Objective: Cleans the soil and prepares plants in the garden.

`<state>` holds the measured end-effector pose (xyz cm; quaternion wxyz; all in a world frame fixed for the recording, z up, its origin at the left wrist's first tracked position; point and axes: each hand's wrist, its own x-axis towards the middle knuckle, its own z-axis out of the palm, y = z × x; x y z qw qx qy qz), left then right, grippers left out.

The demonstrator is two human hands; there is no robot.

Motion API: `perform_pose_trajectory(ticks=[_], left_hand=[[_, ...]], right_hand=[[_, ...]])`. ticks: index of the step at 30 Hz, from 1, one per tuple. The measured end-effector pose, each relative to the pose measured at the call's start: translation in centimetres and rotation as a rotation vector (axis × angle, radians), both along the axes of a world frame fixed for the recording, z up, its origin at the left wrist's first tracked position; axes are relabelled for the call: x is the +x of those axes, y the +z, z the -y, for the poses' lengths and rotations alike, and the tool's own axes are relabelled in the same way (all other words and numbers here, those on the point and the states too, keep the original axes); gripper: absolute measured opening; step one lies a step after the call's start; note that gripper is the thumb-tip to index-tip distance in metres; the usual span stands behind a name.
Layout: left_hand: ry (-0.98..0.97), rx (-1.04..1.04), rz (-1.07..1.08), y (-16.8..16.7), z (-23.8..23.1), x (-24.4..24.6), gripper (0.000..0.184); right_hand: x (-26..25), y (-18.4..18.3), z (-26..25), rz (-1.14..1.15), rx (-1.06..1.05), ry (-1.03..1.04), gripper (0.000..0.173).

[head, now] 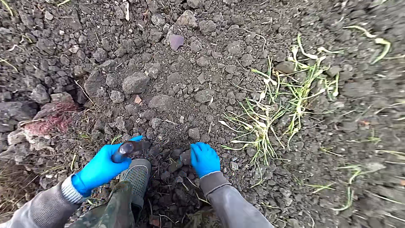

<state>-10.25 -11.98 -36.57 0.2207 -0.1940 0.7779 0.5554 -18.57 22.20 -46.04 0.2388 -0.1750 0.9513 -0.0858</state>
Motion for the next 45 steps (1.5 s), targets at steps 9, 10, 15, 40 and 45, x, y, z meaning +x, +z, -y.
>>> perform_pose_trajectory(ticks=[9, 10, 15, 40, 45], left_hand=[[0.179, 0.147, -0.047, 1.6, 2.6, -1.8, 0.018], [0.152, 0.108, -0.007, 0.9, 2.0, -2.1, 0.007], [-0.056, -0.029, 0.081, -3.2, 0.3, -0.8, 0.037], [0.120, 0.072, 0.290, -1.6, 1.6, -2.8, 0.015], [0.275, 0.135, -0.089, 5.0, 6.1, -1.7, 0.014]], right_hand=[[-8.9, -0.2, -12.0, 0.087, 0.463, -0.260, 0.033], [-8.8, 0.0, -11.4, 0.049, 0.435, -0.268, 0.031], [-11.8, 0.2, -7.6, 0.027, 0.437, -0.341, 0.037], [-2.8, 0.5, 18.8, 0.422, 0.206, 0.233, 0.026], [-1.0, -1.8, 19.8, 0.480, 0.255, 0.242, 0.039]])
